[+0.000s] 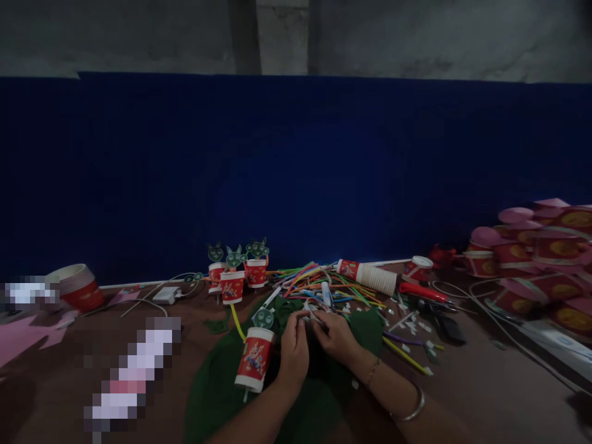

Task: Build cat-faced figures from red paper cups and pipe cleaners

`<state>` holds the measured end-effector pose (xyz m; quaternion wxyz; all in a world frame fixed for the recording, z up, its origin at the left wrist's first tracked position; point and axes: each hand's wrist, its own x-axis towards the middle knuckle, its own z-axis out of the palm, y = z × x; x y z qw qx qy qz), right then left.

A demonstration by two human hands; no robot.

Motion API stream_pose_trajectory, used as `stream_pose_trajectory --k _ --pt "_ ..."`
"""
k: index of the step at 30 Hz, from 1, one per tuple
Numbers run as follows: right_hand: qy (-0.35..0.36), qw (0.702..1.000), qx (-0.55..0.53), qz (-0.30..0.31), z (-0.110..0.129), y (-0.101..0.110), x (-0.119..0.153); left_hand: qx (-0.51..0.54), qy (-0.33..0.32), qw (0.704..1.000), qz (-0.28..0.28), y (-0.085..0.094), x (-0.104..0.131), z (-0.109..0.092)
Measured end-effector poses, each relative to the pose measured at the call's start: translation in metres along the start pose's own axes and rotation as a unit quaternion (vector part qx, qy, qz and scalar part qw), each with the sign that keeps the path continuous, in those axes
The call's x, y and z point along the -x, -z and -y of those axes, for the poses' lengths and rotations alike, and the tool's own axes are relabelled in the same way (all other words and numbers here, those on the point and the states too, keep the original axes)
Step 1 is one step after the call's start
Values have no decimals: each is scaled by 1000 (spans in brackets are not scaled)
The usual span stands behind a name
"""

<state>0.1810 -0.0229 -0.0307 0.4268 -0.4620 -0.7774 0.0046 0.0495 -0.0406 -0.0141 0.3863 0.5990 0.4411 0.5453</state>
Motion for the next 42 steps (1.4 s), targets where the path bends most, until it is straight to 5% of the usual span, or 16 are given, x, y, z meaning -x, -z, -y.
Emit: stream_pose_trajectory --k 42 --pt "-7 1000 -20 21 -1 1 2 24 -5 1000 -2 0 -2 2"
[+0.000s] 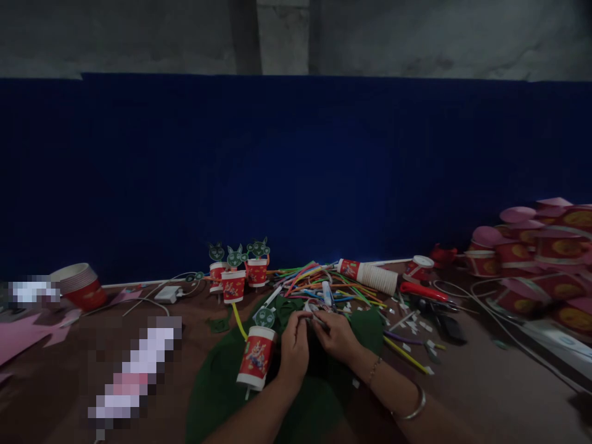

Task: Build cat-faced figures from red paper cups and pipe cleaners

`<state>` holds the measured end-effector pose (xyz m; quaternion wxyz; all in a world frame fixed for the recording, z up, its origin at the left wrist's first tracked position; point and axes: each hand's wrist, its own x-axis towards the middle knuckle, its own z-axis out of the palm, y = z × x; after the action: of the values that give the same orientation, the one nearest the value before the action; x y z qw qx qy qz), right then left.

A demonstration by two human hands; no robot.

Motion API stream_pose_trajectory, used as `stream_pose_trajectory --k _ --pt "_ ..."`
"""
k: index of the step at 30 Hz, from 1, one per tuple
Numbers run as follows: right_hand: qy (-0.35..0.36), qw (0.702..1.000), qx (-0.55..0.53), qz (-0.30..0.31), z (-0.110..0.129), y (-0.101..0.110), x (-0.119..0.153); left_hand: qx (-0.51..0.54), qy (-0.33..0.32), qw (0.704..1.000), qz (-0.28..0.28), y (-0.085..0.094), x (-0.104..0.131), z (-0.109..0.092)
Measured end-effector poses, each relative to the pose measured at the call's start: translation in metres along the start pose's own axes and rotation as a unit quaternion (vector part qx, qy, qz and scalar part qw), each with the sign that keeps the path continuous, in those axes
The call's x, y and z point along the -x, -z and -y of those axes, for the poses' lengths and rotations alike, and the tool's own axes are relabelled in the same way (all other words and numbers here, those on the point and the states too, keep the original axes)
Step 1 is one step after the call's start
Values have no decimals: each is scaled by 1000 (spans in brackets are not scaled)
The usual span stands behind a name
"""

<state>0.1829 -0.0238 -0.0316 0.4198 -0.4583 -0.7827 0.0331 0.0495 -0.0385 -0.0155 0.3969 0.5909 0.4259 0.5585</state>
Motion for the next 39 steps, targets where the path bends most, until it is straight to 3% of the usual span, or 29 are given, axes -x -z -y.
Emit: stream_pose_trajectory --k 10,18,39 --pt "7 1000 -2 -15 2 0 -1 -1 13 999 -42 1 0 8" --pt "29 999 31 4 6 6 0 -23 27 999 -3 -1 0 2" --pt "35 997 68 -6 5 7 -1 -37 10 999 -35 0 2 1"
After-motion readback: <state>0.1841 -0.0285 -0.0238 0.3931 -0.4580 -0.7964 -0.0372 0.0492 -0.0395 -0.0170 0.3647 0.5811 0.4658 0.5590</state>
